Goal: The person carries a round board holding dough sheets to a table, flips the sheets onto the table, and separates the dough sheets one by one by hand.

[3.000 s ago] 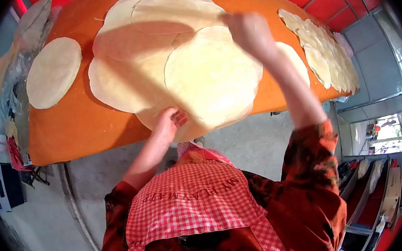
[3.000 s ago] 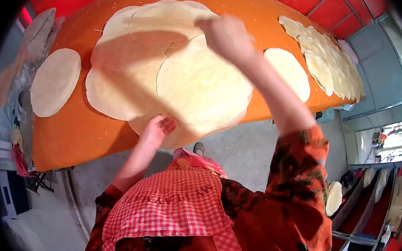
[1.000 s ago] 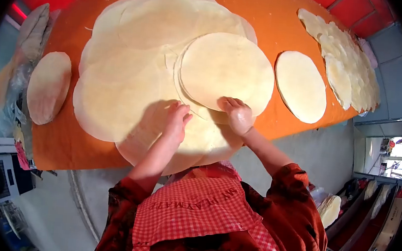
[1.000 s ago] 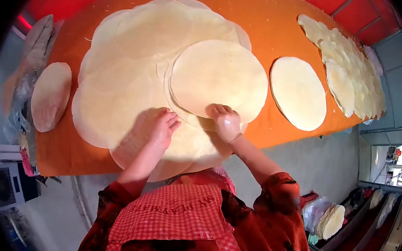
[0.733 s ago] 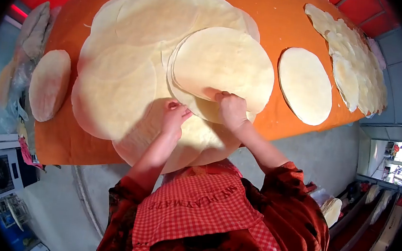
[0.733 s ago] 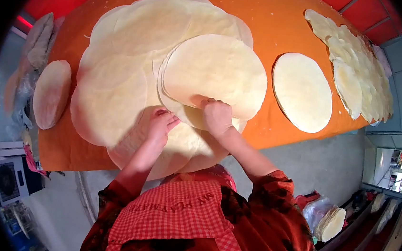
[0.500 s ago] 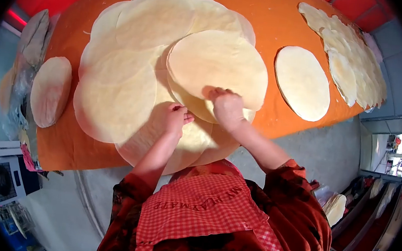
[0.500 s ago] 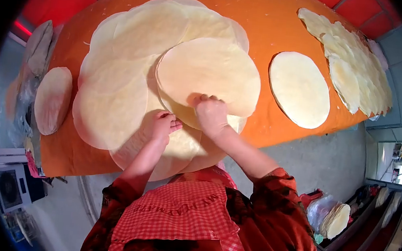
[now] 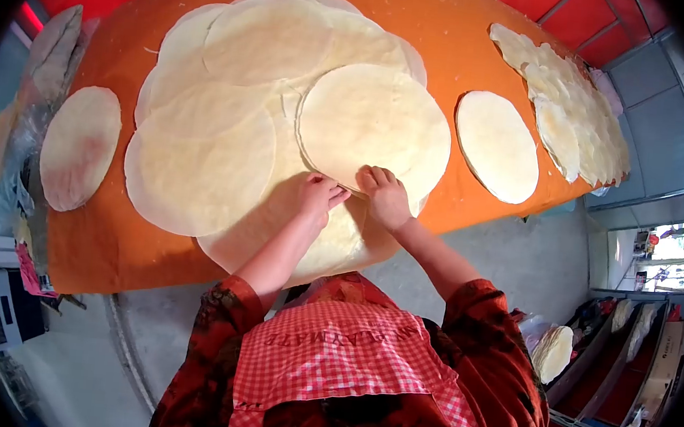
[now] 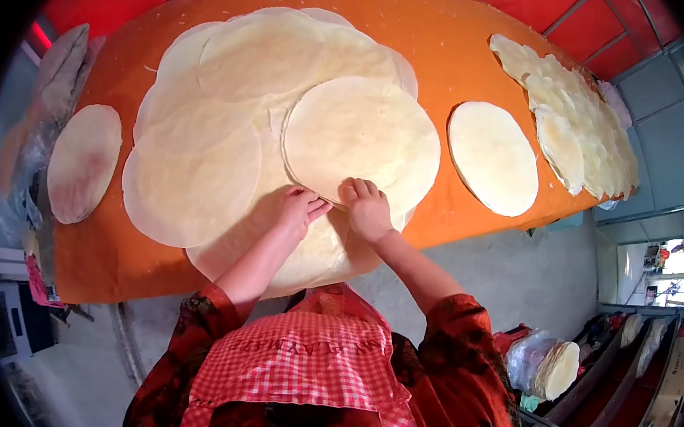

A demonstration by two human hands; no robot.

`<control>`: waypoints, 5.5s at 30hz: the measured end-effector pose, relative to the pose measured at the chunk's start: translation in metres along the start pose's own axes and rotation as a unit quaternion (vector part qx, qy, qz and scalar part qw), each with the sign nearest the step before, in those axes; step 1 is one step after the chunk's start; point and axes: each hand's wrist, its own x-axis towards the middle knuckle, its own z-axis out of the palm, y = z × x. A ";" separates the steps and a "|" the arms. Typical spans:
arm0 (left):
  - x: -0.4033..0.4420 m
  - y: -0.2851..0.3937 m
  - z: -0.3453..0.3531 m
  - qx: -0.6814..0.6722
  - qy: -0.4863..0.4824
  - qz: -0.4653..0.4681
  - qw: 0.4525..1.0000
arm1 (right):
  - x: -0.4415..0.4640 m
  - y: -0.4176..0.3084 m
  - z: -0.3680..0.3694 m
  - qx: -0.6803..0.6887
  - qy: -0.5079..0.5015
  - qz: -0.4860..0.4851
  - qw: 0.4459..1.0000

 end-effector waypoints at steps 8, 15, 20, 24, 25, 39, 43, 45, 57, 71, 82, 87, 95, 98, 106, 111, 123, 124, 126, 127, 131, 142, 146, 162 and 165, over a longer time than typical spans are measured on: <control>-0.007 0.015 0.001 -0.132 -0.133 -0.030 0.982 | 0.006 0.007 -0.008 0.074 0.020 0.048 0.996; 0.014 0.059 -0.038 -0.082 -0.110 0.031 0.990 | 0.176 0.112 -0.082 0.065 -0.148 0.153 0.975; 0.050 0.157 -0.056 -0.123 -0.081 0.152 0.977 | 0.338 0.069 -0.264 -0.188 0.025 0.020 0.982; 0.091 0.198 -0.070 -0.182 -0.031 0.140 0.973 | 0.356 -0.008 -0.274 -0.168 0.162 -0.059 0.971; 0.102 0.203 -0.070 -0.198 -0.020 0.132 0.971 | 0.358 -0.028 -0.253 -0.241 0.138 -0.039 0.960; 0.137 0.209 -0.079 -0.219 -0.010 0.148 0.964 | 0.337 -0.024 0.126 0.122 0.090 -0.188 0.970; 0.141 0.218 -0.077 -0.240 -0.027 0.145 0.960 | 0.333 -0.028 0.102 0.066 0.049 -0.197 0.977; 0.144 0.222 -0.073 -0.248 -0.037 0.145 0.957 | 0.331 -0.025 0.102 0.059 0.047 -0.202 0.977; 0.133 0.194 -0.119 -0.044 0.145 0.336 0.930 | 0.422 -0.013 0.088 -0.009 -0.035 -0.126 0.991; 0.046 0.213 -0.184 -0.141 0.166 0.252 0.943 | 0.285 -0.175 0.132 0.010 0.146 -0.257 0.955; 0.041 0.220 -0.200 -0.225 0.056 0.205 0.951 | 0.263 -0.202 0.108 0.083 0.066 -0.240 0.965; 0.022 0.228 -0.193 -0.206 -0.016 0.211 0.955 | 0.277 -0.192 0.133 0.100 0.077 -0.203 0.971; -0.115 0.169 -0.205 0.339 0.480 0.471 0.658 | 0.335 -0.206 0.003 0.017 0.058 -0.246 0.968; -0.110 0.133 -0.243 0.149 0.375 0.359 0.842 | 0.231 -0.234 -0.002 0.178 0.069 -0.253 0.948; -0.114 0.119 -0.258 -0.047 0.236 0.219 0.946 | 0.113 -0.266 0.072 0.057 0.019 -0.251 0.966; -0.127 0.125 -0.245 -0.106 0.171 0.240 0.950 | 0.108 -0.273 0.079 0.028 0.014 -0.243 0.970; -0.124 0.136 -0.244 -0.175 0.070 0.232 0.954 | 0.091 -0.286 0.048 0.166 0.011 -0.224 0.960; -0.125 0.142 -0.242 -0.171 0.061 0.225 0.957 | 0.099 -0.286 0.045 0.208 0.036 -0.224 0.951; -0.135 0.146 -0.229 -0.118 0.092 0.242 0.959 | 0.138 -0.280 0.030 0.156 -0.211 -0.142 0.954; -0.146 0.145 -0.216 -0.067 0.133 0.263 0.953 | 0.168 -0.264 0.055 0.172 -0.140 -0.185 0.957; -0.152 0.071 -0.214 0.249 0.291 0.392 0.836 | 0.231 -0.244 -0.057 0.123 -0.017 -0.285 0.950; -0.181 -0.034 -0.179 0.028 0.191 0.149 0.970 | -0.051 -0.148 -0.004 0.109 -0.013 -0.267 0.958; -0.183 -0.043 -0.185 0.024 0.196 0.154 0.968 | -0.055 -0.155 -0.009 0.154 -0.015 -0.211 0.965; -0.200 -0.008 -0.153 -0.150 -0.035 0.172 0.973 | -0.046 -0.159 -0.029 0.140 -0.080 -0.150 0.975; -0.202 -0.006 -0.139 -0.154 -0.038 0.156 0.975 | 0.047 -0.120 -0.039 0.091 -0.162 -0.162 0.969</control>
